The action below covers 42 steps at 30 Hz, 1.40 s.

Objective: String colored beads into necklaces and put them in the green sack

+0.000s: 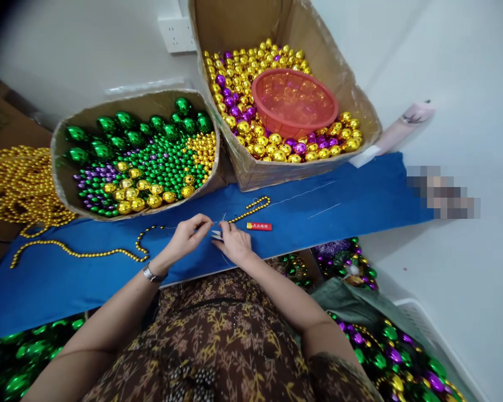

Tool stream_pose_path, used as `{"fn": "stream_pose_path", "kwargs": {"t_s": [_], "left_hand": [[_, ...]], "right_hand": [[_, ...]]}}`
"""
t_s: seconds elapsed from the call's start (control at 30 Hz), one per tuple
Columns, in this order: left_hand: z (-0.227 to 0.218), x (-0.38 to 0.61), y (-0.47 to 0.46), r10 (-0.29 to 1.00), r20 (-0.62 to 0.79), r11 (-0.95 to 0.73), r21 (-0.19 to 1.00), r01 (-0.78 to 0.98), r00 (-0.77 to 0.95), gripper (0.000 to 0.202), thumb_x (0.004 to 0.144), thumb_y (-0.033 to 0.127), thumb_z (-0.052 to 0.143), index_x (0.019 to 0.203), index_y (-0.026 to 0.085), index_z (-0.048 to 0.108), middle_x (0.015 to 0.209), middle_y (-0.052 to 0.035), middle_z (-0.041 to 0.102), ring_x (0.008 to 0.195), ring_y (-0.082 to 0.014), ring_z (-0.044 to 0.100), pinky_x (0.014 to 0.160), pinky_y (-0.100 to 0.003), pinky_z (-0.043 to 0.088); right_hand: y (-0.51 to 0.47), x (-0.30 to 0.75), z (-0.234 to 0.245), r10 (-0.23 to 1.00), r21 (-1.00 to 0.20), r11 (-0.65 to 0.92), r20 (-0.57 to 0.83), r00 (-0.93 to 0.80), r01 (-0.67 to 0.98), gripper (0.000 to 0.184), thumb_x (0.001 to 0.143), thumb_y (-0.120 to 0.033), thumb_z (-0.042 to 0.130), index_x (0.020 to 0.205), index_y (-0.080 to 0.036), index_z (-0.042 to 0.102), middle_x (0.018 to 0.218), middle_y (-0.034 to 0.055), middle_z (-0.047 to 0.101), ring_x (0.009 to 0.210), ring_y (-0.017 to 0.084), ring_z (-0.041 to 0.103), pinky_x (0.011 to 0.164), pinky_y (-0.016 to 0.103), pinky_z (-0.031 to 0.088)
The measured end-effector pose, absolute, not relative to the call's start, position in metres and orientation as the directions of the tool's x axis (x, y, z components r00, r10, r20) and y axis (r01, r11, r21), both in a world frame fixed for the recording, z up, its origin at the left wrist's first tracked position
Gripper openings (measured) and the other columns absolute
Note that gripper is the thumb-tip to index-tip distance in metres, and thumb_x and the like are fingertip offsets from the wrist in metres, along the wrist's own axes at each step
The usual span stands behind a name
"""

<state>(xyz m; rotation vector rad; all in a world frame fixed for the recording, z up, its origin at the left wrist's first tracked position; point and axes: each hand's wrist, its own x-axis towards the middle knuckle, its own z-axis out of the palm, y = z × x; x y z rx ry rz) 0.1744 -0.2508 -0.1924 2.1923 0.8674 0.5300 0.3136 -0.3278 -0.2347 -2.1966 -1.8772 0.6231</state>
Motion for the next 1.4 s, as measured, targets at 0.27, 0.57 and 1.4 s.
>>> {"fn": "stream_pose_path", "kwargs": {"t_s": [0.27, 0.57, 1.4], "left_hand": [[-0.200, 0.168, -0.242, 0.778, 0.056, -0.389, 0.826, 0.409, 0.626, 0.024, 0.090, 0.038, 0.049, 0.085, 0.017, 0.060, 0.064, 0.0021, 0.057, 0.058, -0.0116, 0.051, 0.057, -0.022, 0.038], [-0.203, 0.177, -0.246, 0.790, 0.010, -0.181, 0.959, 0.217, 0.613, 0.028, 0.088, 0.044, 0.055, 0.085, 0.016, 0.058, 0.065, -0.0003, 0.062, 0.059, -0.0124, 0.055, 0.058, -0.023, 0.044], [-0.202, 0.181, -0.254, 0.858, -0.084, 0.099, 0.995, -0.003, 0.506, 0.024, 0.077, 0.038, 0.072, 0.084, 0.016, 0.067, 0.075, -0.0014, 0.065, 0.053, -0.0077, 0.052, 0.056, -0.024, 0.051]], "right_hand": [[-0.385, 0.393, -0.204, 0.957, -0.529, -0.002, -0.248, -0.153, 0.849, 0.015, 0.087, -0.020, 0.055, 0.101, -0.024, 0.059, 0.094, -0.0010, 0.071, 0.084, 0.014, 0.066, 0.067, 0.021, 0.042], [-0.427, 0.447, -0.193, 0.981, -0.318, -0.097, -0.192, 0.036, 0.943, 0.033, 0.093, -0.042, 0.052, 0.120, -0.025, 0.055, 0.114, 0.0075, 0.059, 0.091, 0.018, 0.064, 0.075, 0.026, 0.048], [-0.399, 0.527, -0.233, 0.891, 0.239, -0.406, -0.113, 0.441, 0.882, 0.037, 0.096, -0.013, 0.033, 0.125, -0.014, 0.057, 0.116, 0.0171, 0.060, 0.104, 0.025, 0.052, 0.081, 0.035, 0.037]]}}
